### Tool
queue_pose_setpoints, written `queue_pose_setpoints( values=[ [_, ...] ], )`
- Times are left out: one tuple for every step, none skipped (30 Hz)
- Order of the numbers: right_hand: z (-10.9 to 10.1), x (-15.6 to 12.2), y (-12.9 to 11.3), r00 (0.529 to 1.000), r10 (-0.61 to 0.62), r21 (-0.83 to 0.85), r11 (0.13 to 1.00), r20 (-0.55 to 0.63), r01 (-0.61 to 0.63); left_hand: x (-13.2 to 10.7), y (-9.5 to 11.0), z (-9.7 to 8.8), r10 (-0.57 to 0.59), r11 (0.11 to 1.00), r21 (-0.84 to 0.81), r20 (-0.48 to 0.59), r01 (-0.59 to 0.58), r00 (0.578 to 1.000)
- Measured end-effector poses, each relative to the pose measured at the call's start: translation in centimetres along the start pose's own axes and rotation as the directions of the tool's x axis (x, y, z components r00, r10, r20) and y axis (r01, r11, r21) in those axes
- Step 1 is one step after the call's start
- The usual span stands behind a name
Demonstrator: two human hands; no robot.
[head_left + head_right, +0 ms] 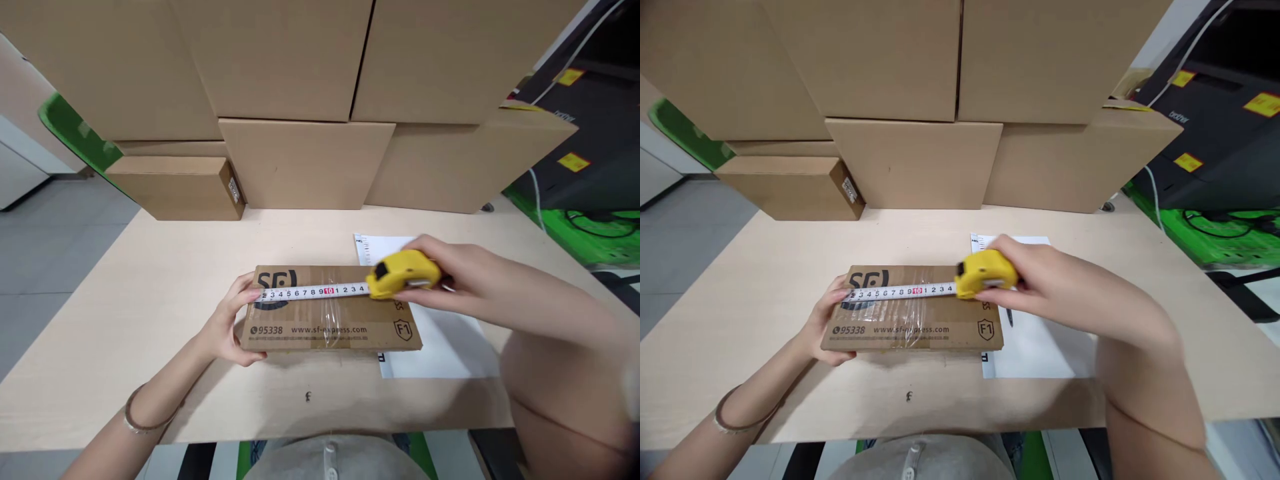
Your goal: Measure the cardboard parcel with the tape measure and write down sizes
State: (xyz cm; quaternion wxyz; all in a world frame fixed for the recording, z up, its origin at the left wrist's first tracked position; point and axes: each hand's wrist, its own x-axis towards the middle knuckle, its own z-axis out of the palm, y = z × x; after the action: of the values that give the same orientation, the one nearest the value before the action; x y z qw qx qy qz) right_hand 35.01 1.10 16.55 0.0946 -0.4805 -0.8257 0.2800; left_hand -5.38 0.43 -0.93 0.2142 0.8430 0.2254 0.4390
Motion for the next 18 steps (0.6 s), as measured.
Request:
queue_pose_setpoints(
  values=[
    [0.3, 1.4, -1.0, 0.999, -0.038, -0.033, 0.999, 0.029, 0.039, -0.2, -0.1, 0.2, -0.008, 1.0, -0.008, -0.015, 0.008, 1.0],
    [0.7, 2.8, -2.1, 0.996, -0.073, -0.04, 0.996, 0.054, 0.075, -0.4, -0.1, 0.3, -0.021, 0.999, -0.024, -0.03, 0.02, 0.999],
    [1.2, 4.2, -3.2, 0.989, -0.133, -0.042, 0.99, 0.064, 0.136, -0.6, -0.2, 0.5, -0.044, 0.998, -0.049, -0.044, 0.042, 0.998],
    [1.9, 5.5, -4.3, 0.979, -0.192, -0.044, 0.98, 0.071, 0.195, -0.8, -0.2, 0.7, -0.079, 0.994, -0.08, -0.054, 0.074, 0.995],
    [2.5, 6.7, -5.3, 0.964, -0.255, -0.041, 0.965, 0.075, 0.259, -1.0, -0.3, 0.9, -0.121, 0.987, -0.113, -0.06, 0.114, 0.991],
    [3.2, 7.7, -6.3, 0.945, -0.318, -0.038, 0.946, 0.078, 0.321, -1.2, -0.4, 1.1, -0.161, 0.979, -0.14, -0.062, 0.151, 0.985],
    [3.8, 8.5, -7.2, 0.925, -0.371, -0.033, 0.926, 0.083, 0.375, -1.4, -0.4, 1.2, -0.195, 0.971, -0.156, -0.061, 0.183, 0.979],
    [4.3, 9.2, -8.0, 0.904, -0.419, -0.027, 0.906, 0.086, 0.423, -1.6, -0.5, 1.2, -0.22, 0.965, -0.159, -0.065, 0.207, 0.973],
    [4.7, 9.6, -8.6, 0.884, -0.46, -0.023, 0.886, 0.088, 0.463, -1.7, -0.5, 1.3, -0.234, 0.963, -0.151, -0.072, 0.222, 0.969],
    [4.9, 9.9, -9.1, 0.866, -0.493, -0.026, 0.868, 0.081, 0.496, -1.8, -0.5, 1.3, -0.241, 0.964, -0.135, -0.076, 0.229, 0.968],
    [4.9, 10.1, -9.5, 0.853, -0.518, -0.034, 0.853, 0.066, 0.521, -1.7, -0.3, 1.4, -0.247, 0.964, -0.121, -0.081, 0.237, 0.966],
    [4.7, 10.1, -9.7, 0.845, -0.533, -0.045, 0.844, 0.042, 0.534, -1.5, 0.0, 1.5, -0.263, 0.961, -0.115, -0.09, 0.253, 0.96],
    [4.3, 9.9, -9.7, 0.843, -0.537, -0.053, 0.842, 0.007, 0.537, -1.2, 0.3, 1.7, -0.294, 0.952, -0.125, -0.106, 0.281, 0.95],
    [3.7, 9.7, -9.6, 0.848, -0.529, -0.056, 0.848, -0.036, 0.527, -0.8, 0.8, 1.8, -0.341, 0.934, -0.156, -0.129, 0.32, 0.931],
    [3.1, 9.3, -9.4, 0.858, -0.507, -0.049, 0.862, -0.082, 0.504, -0.3, 1.3, 2.1, -0.409, 0.903, -0.211, -0.151, 0.375, 0.9],
    [2.5, 8.9, -9.2, 0.871, -0.476, -0.033, 0.879, -0.126, 0.476, 0.2, 1.8, 2.3, -0.492, 0.853, -0.286, -0.159, 0.437, 0.856],
    [2.1, 8.5, -8.8, 0.885, -0.44, -0.008, 0.896, -0.154, 0.444, 0.8, 2.3, 2.6, -0.578, 0.785, -0.369, -0.144, 0.498, 0.804],
    [1.8, 8.1, -8.5, 0.898, -0.405, 0.021, 0.91, -0.172, 0.414, 1.5, 2.7, 2.8, -0.653, 0.701, -0.453, -0.098, 0.55, 0.751]
  ],
)
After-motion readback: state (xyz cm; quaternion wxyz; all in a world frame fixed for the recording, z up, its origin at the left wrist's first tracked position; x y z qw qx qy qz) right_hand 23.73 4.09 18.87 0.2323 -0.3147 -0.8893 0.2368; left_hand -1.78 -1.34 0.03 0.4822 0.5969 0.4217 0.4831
